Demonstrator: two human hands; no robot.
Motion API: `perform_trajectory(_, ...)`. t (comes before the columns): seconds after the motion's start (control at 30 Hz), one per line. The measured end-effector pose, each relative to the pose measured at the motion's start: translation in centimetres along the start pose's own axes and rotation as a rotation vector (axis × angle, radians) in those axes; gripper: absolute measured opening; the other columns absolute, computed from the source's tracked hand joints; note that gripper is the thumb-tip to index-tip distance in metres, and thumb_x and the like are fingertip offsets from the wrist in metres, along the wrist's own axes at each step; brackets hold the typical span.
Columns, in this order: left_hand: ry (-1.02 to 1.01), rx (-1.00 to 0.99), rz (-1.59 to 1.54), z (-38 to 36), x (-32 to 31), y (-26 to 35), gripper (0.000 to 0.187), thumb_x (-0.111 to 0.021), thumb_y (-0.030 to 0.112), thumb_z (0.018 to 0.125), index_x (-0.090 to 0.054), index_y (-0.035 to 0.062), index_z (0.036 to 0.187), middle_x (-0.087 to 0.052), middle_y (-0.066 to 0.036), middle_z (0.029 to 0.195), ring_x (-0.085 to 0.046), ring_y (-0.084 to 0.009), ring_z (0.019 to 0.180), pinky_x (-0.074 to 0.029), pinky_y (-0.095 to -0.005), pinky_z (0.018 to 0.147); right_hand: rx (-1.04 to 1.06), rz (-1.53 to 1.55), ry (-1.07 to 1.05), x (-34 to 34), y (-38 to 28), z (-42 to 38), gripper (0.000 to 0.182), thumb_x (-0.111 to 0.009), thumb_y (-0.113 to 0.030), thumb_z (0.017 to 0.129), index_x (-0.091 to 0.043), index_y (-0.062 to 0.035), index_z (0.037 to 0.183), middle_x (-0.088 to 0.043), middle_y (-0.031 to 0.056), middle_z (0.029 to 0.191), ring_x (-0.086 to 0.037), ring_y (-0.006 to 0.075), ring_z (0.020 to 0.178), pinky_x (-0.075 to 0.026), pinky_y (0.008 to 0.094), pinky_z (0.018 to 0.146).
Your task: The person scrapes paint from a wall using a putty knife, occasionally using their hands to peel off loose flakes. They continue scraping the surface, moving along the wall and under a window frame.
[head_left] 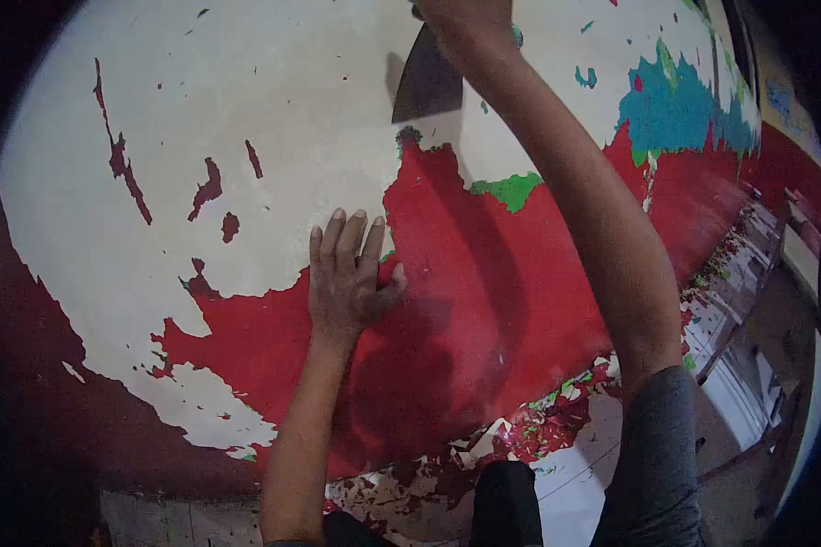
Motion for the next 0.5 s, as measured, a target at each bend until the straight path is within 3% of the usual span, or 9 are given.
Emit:
perform_trajectory(0.07,0.012,-0.002,-0.01,0.2,0.0,0.0,0.066,-0.069,0.03,0.067,-0.048,0.01,0.126,-0.04,-0.012,0.13,-0.035,-0.0332,0.128,-0.029,-0.053,0.107,0.028,-0.012,-0.014,0.6,-0.3,0.3,0.017,-0.056,-0.011,0.074,-0.046,0.0012,0.069,-0.046,0.0073,0.061,-0.043,0.0155,0.058,-0.038,0.033,0.056)
perform_trajectory(0.13,0.013,0.006,-0.008,0.0,0.1,0.0,0.066,-0.069,0.03,0.067,-0.048,0.0104,0.126,-0.04,-0.012,0.13,-0.035,-0.0331,0.128,-0.029,-0.0533,0.107,0.588,-0.432,0.046,-0.9,-2.7,-1.0,0.016,-0.056,-0.01,0.073,-0.046,0.0017,0.069,-0.046,0.009,0.061,-0.043,0.0164,0.057,-0.039,0.0342,0.055)
perform_trajectory(0.2,0.008,0.0,-0.004,0.0,0.0,0.0,0.065,-0.069,0.03,0.068,-0.048,0.0107,0.126,-0.041,-0.012,0.13,-0.035,-0.0332,0.127,-0.029,-0.0534,0.107,0.022,-0.173,-0.126,-1.3,-1.1,0.1,0.015,-0.056,-0.009,0.071,-0.046,0.0018,0.068,-0.046,0.011,0.059,-0.043,0.0173,0.055,-0.039,0.0366,0.054)
perform_trajectory(0.43,0.021,-0.007,0.019,0.1,0.0,0.0,0.063,-0.067,0.032,0.069,-0.049,0.0099,0.126,-0.042,-0.012,0.129,-0.035,-0.0328,0.127,-0.029,-0.0534,0.107,-0.04,-0.046,-0.078,-1.0,-1.6,0.1,0.016,-0.055,-0.01,0.071,-0.046,0.0024,0.066,-0.047,0.0098,0.058,-0.044,0.0185,0.054,-0.04,0.0385,0.053)
perform_trajectory(0.47,0.028,-0.006,0.015,0.0,0.1,0.0,0.063,-0.067,0.032,0.069,-0.049,0.0099,0.125,-0.041,-0.012,0.129,-0.035,-0.0327,0.127,-0.029,-0.0534,0.107,0.36,-0.39,-0.073,-2.5,0.1,0.0,0.016,-0.055,-0.01,0.072,-0.047,0.0027,0.067,-0.048,0.0089,0.058,-0.045,0.0184,0.054,-0.04,0.0383,0.053)
perform_trajectory(0.5,0.036,-0.015,0.009,0.1,0.2,0.1,0.062,-0.067,0.032,0.069,-0.05,0.0098,0.125,-0.041,-0.012,0.129,-0.035,-0.0326,0.127,-0.028,-0.0533,0.107,0.22,-0.309,-0.091,-2.2,0.0,0.0,0.016,-0.055,-0.01,0.072,-0.047,0.0025,0.067,-0.048,0.0087,0.058,-0.046,0.0182,0.055,-0.04,0.038,0.054)
Point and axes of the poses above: each hand's wrist, its own z-axis towards the middle knuckle, its own x-axis out of the back of the hand, y = z × x, the point moved 9 cm from there along z, towards the middle knuckle
